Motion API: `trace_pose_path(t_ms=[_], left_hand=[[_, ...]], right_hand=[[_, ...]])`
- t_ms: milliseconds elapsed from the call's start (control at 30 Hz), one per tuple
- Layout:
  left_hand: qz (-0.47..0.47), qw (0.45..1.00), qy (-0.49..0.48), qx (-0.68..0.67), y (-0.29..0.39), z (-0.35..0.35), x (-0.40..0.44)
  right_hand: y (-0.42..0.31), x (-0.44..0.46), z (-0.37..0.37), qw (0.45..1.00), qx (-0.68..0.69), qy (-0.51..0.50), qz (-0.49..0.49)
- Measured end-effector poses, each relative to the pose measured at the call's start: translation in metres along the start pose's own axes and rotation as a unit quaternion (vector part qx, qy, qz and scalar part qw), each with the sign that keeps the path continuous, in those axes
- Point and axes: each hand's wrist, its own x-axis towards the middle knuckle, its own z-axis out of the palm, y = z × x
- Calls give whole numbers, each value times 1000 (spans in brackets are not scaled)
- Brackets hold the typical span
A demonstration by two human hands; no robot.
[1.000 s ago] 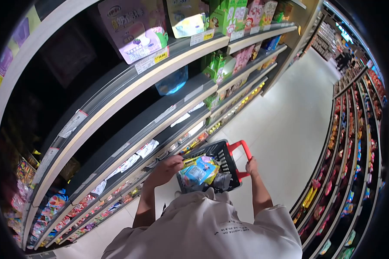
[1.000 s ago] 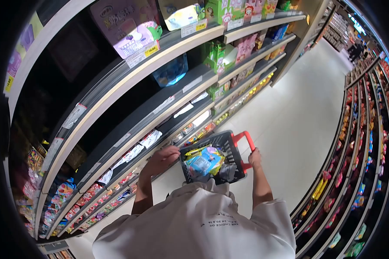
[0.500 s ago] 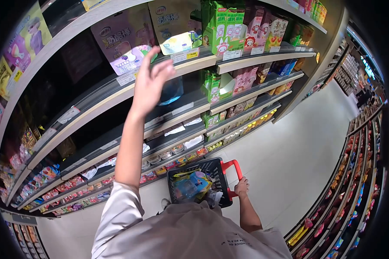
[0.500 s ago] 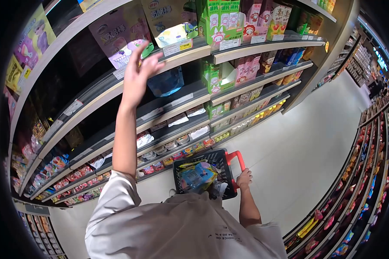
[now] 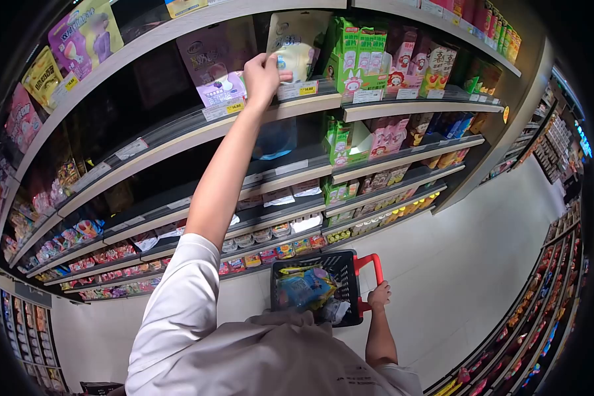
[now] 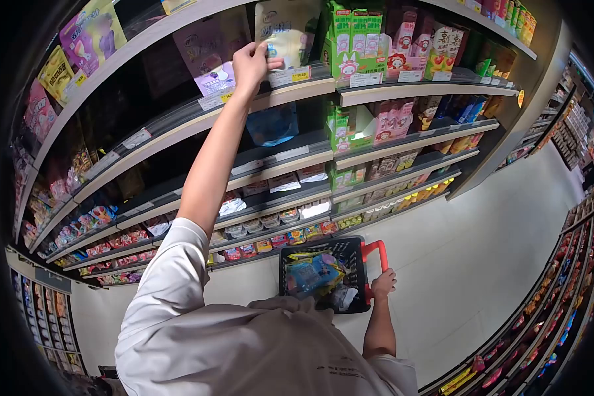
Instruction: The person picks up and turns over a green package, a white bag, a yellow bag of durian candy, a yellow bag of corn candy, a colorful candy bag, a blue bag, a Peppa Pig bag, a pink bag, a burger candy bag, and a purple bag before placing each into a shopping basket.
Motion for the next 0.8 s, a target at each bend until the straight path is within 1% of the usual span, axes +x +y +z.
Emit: trace_pose_path(t_ms=[33,100,167,233,267,300,333,367,400,433,467,500,567,633,667,700,767,800], left_hand=[[40,999,21,-12,5,-1,-9],[123,992,21,-20,13,-4,-31],[248,965,51,67,25,-10,-59],[295,954,48,-21,35,-16,-86],[289,954,25,-77,34,-23,-101],[215,970,46,-101,33,-28,-114],[147,967,-11,-207,30,-30,-128],[75,946,-65,-310,24,-33,-141],[20,916,-152,-369,14,-35,-154],[-36,874,-234,-425,5,-39,-168],[-95,784,-291,-540,3,-33,-185],[-183,717,-291,-607,11,-29,-204],[-258,562,-336,-711,6,-17,-230],[-330,458,-434,-702,-4,-18,-238],[-289,512,-397,-705,20,-14,-252],[-345,475,-414,-696,22,-18,-259],[-331,507,-395,-691,29,-15,-277],[-340,499,-337,-722,32,-16,-284]], right_hand=[[3,1,-1,1000,-1,6,0],[6,5,1,1000,1,11,-1],[9,7,2,1000,-1,14,-5],[8,8,0,1000,-5,-9,-2],[8,10,2,1000,-6,-7,-3],[8,12,4,1000,-6,-4,-2],[10,12,7,1000,-8,-3,-1],[11,12,6,1000,-12,-4,1],[8,10,2,1000,-6,-5,0],[6,8,-2,1000,-2,-6,-1],[7,8,-1,1000,-6,3,-5],[5,6,-2,1000,-10,5,-2],[2,6,-3,1000,-16,5,0],[4,5,-1,1000,-23,5,1],[4,6,-1,1000,-26,7,1],[5,8,-1,1000,-27,4,2],[6,7,1,999,-35,-5,7],[5,7,-1,999,-34,-9,8]])
